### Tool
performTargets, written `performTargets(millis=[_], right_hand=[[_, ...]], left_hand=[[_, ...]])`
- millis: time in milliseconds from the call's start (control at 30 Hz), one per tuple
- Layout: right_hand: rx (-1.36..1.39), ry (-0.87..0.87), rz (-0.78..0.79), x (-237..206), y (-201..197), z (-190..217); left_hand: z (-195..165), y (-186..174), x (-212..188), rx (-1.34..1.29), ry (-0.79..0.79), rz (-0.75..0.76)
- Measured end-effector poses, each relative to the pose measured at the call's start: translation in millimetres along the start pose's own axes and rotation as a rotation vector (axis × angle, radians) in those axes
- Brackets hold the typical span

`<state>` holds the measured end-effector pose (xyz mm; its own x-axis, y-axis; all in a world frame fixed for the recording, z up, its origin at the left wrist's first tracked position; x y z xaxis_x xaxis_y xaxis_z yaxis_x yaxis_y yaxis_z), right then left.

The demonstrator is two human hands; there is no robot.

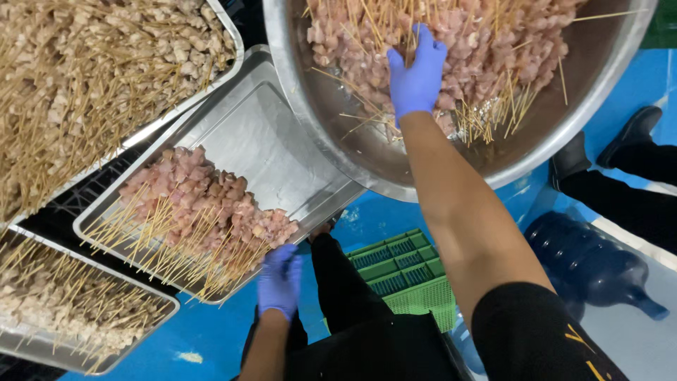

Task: The person, wearing blue gloves, carries a tray of raw meat skewers and places it into a stainless steel cabinet. They then sit and transfer raw meat skewers by hand from a large metal bowl onto empty metal trays, laying the skewers flat in rows and filling the trays.

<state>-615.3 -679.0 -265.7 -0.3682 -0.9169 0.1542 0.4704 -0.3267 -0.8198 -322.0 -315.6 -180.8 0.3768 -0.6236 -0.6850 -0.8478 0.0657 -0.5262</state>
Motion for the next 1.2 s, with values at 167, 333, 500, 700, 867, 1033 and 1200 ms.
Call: performTargets(millis=[167,333,500,700,867,1033,1200], right_hand=[[-0.004,-0.103,-0.11,11,28,10],[-0.015,-0.046,-0.041,30,36,14],[-0.101,-0.087,0.034,48,41,12],[0.465,-0.01,-0.09,37,-2,-33],[0.718,0.424,-0.065,26,-77,-80],[0.648,0.319,-0.013,21,-151,-50],[0.395,-0.083,-0.034,7,-224,45]], left_hand=[[-9,39,-37,-0.166,-0.122,0.072],[-5,43,-37,-0.259,-0.087,0.035],[9,37,-22,-0.257,-0.123,0.036],[10,32,-23,-0.274,-0.203,0.046],[23,35,-21,-0.285,-0.246,0.063],[51,42,-21,-0.408,-0.278,0.083],[63,50,-19,-0.623,-0.387,0.12]])
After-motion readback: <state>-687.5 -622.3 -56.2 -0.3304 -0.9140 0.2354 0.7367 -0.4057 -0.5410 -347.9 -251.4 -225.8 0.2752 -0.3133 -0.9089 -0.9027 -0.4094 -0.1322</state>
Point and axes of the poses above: each hand's wrist, its own x-axis towards the middle knuckle, its own y-axis out of the palm, z = x × y, the point moved 3 cm from there along x, towards the middle knuckle, and after that the axes turned 10 degrees about -z, right-handed, at the moved point
